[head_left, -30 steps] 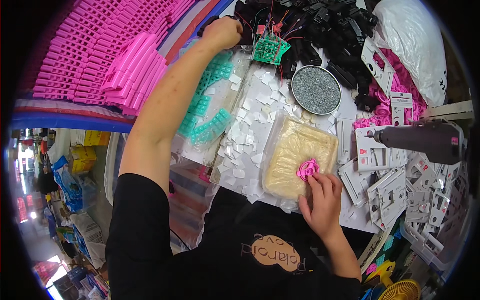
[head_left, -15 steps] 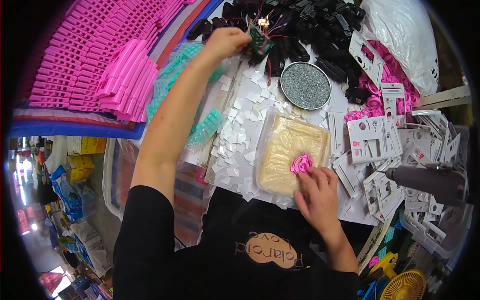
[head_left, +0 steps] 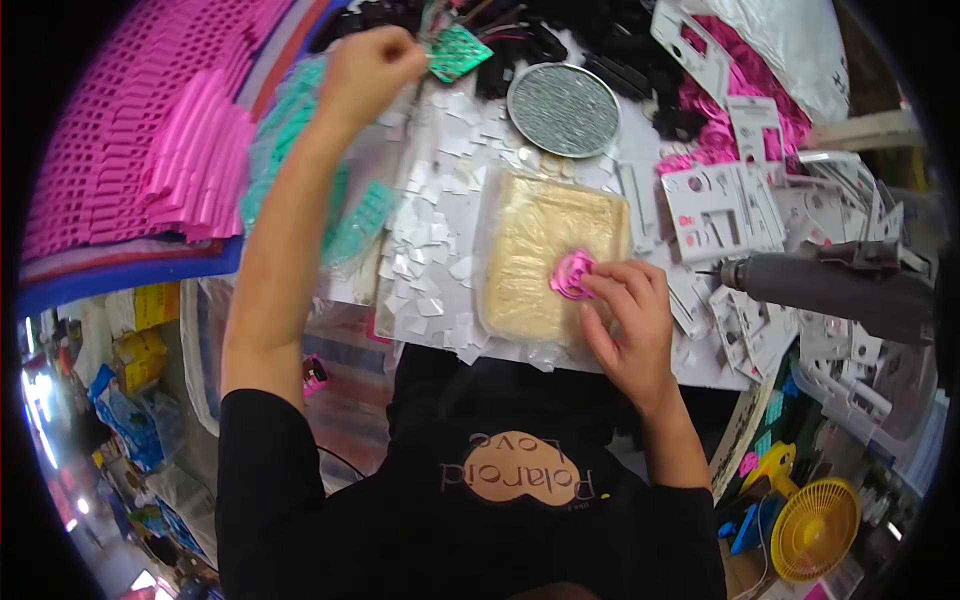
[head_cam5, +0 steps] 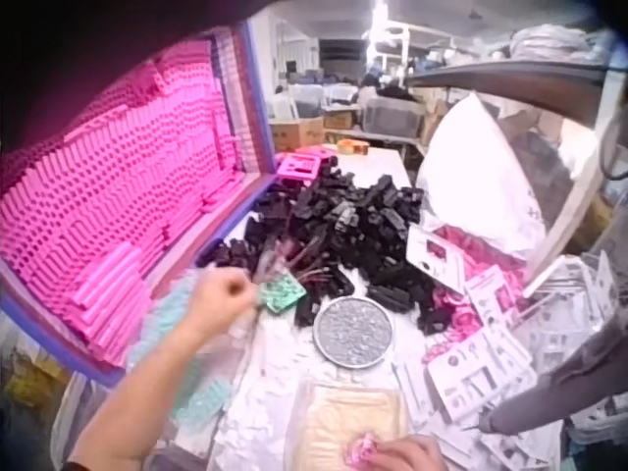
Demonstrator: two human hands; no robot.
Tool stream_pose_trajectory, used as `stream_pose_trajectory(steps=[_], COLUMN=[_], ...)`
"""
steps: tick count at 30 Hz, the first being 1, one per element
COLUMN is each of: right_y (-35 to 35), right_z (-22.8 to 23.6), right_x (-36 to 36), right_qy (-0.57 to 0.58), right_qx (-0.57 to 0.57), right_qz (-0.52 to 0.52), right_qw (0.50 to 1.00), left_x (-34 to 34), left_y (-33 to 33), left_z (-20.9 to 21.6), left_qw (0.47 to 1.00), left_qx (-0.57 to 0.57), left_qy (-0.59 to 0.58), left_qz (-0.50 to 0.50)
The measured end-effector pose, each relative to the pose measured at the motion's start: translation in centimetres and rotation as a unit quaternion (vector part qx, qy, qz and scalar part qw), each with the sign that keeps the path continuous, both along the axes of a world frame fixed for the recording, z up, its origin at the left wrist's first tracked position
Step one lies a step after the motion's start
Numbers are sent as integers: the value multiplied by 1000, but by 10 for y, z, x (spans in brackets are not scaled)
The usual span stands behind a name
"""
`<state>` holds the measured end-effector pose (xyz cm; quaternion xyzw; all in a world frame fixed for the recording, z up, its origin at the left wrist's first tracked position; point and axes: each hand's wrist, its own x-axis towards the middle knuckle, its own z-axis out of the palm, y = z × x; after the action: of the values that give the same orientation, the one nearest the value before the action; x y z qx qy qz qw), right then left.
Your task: Using a glue gun to assemble small toy parts and accessories into a pink frame and packaging them.
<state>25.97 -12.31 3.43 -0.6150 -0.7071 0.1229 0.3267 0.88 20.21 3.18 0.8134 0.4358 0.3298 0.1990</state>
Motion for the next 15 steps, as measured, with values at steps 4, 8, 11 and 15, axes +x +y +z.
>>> stream_pose_trajectory(steps=[4,8,11,15], right_y=[2,-2,-6,-7], right_z=[-6,-3,-3,-7], right_x=[-7,-9,-5,-4], right_qy=[-2,-9,-1,15], right_qx=[-15,-17,-32,-44], right_qz=[21,23,22,33], right_qw=[1000,1000,999,998], left_x=[31,24,-17,-89], left_y=[-11,-11,21,46], left_z=[-31,-26,11,46], left_qw=[990,980,997,970], left_qx=[-114,-122,-46,12], left_qy=[-86,-75,58,201], left_qz=[-3,-137,-22,139])
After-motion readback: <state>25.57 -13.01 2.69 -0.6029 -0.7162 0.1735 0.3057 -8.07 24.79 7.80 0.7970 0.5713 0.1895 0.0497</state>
